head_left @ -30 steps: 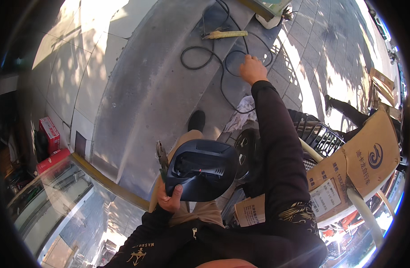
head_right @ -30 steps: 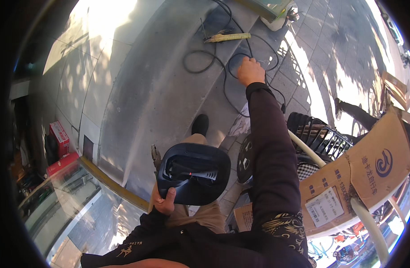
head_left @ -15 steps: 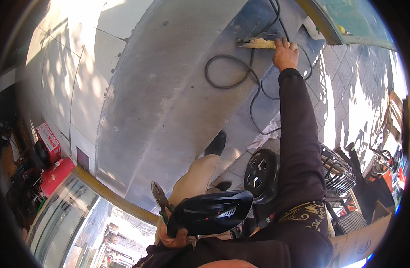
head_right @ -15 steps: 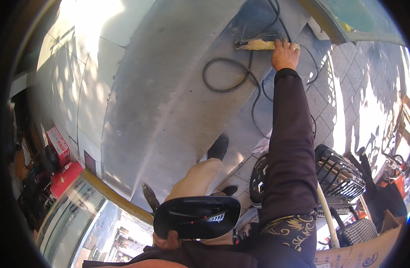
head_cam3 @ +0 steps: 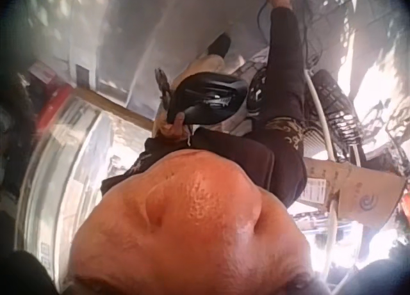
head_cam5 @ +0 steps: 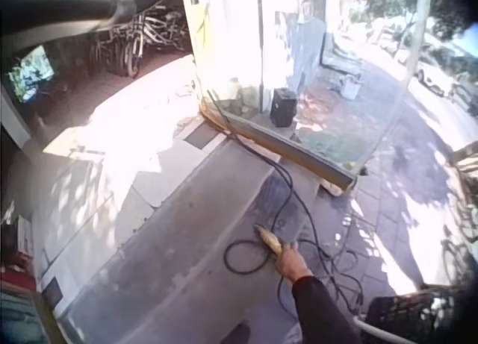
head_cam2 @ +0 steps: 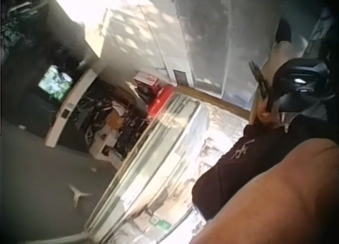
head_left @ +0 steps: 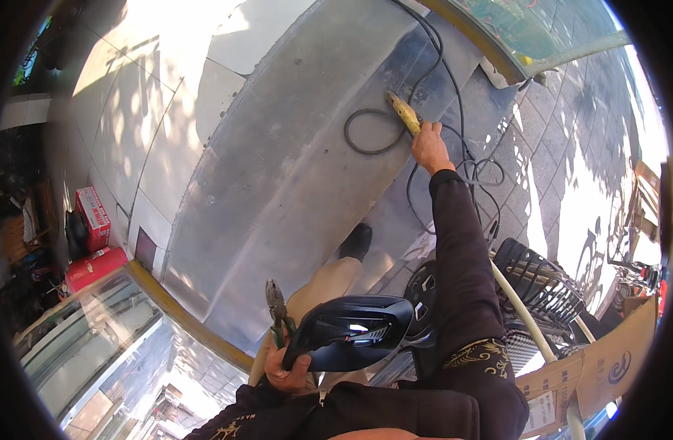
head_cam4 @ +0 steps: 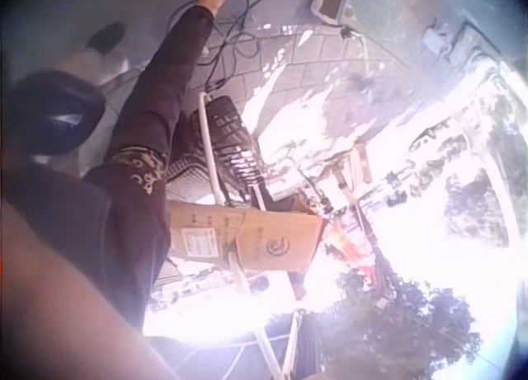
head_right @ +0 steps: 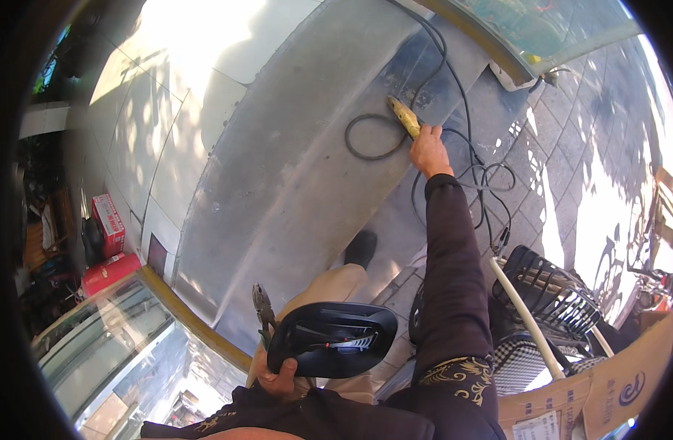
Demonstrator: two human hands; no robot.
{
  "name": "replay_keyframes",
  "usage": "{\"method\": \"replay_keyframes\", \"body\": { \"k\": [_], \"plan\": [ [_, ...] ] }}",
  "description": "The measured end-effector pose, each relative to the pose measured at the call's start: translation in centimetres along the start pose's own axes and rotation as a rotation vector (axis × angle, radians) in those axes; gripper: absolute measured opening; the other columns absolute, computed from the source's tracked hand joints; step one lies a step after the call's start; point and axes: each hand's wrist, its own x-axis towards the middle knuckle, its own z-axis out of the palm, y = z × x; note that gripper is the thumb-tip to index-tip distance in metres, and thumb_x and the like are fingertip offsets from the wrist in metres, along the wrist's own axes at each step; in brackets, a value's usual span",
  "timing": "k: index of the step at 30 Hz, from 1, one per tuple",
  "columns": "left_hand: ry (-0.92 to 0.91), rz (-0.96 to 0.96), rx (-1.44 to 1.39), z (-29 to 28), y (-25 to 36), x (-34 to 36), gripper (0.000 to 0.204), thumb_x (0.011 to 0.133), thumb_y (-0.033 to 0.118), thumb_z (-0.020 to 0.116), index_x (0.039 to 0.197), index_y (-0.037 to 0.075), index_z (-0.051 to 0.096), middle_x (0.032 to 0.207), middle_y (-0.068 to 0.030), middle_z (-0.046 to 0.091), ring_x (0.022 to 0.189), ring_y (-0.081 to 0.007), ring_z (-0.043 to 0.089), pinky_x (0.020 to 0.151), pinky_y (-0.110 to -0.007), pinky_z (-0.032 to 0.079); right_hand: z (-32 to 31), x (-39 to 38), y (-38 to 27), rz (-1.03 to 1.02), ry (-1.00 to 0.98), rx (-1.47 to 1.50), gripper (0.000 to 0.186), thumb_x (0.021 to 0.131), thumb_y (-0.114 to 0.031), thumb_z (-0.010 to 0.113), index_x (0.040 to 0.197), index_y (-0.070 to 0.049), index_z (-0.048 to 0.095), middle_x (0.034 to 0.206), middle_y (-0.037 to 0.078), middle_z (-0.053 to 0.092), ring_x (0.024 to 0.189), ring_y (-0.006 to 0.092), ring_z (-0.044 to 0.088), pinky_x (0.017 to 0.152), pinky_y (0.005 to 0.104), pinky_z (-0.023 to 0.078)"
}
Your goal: The person holds a black welding helmet in one hand and a welding torch in the other, then repeatedly activates the torch to produce sparks and bright flashes while keeping the helmet in front of the camera. The person adjusts the helmet angle several times during the process.
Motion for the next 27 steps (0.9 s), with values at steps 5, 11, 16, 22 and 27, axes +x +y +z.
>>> {"method": "replay_keyframes", "body": {
  "k": [5,11,16,22,27],
  "plan": [
    [-0.111,0.012,0.16,-3.0,-3.2,-4.3,0.02,0.107,0.019,0.074,0.112,0.0,0.08,0.116,-0.0176,0.076,0.11,-0.0319,0.071,0.107,-0.043,0.051,-2.2,-9.4,-4.3,0.168,-0.052,0.056,0.056,0.094,-0.029,0.077,0.13,0.013,0.069,0.135,0.039,0.067,0.123,0.0592,0.069,0.109,0.0564,0.058],
    [0.014,0.055,0.021,-2.8,-6.8,-8.1,0.03,0.114,0.029,0.073,0.122,0.0,0.075,0.103,0.0001,0.074,0.094,-0.01,0.064,0.087,-0.028,0.053,-12.0,-23.6,-12.1,0.138,-0.265,0.193,0.048,0.089,-0.031,0.078,0.124,0.002,0.079,0.121,0.029,0.08,0.121,0.0441,0.075,0.105,0.0517,0.057],
    [0.165,-0.017,-0.081,-3.0,-11.5,-8.8,0.032,0.112,0.033,0.078,0.113,0.001,0.075,0.095,0.0002,0.073,0.089,-0.0075,0.064,0.081,-0.031,0.054,-20.7,-38.6,-17.8,-0.094,0.07,0.391,0.057,0.096,-0.039,0.083,0.136,0.001,0.073,0.115,0.023,0.081,0.106,0.04,0.079,0.093,0.0461,0.061],
    [0.098,-0.313,-0.537,-4.6,-11.8,-3.7,0.028,0.11,0.031,0.078,0.118,0.005,0.073,0.101,-0.0052,0.077,0.08,-0.0181,0.075,0.064,-0.037,0.059,-23.7,-54.3,-18.5,0.108,0.085,0.709,0.052,0.099,-0.027,0.087,0.136,0.004,0.067,0.107,0.012,0.076,0.088,0.0176,0.071,0.08,0.0351,0.058],
    [0.207,-0.275,-0.189,-8.3,-14.3,7.5,0.043,0.103,0.048,0.082,0.117,0.009,0.072,0.09,-0.0028,0.076,0.066,-0.0193,0.071,0.047,-0.036,0.05,-27.9,-64.5,-19.9,0.124,-0.016,0.847,0.045,0.101,-0.018,0.083,0.138,-0.001,0.067,0.103,0.002,0.072,0.091,0.009,0.064,0.081,0.0305,0.056]
  ]
}}
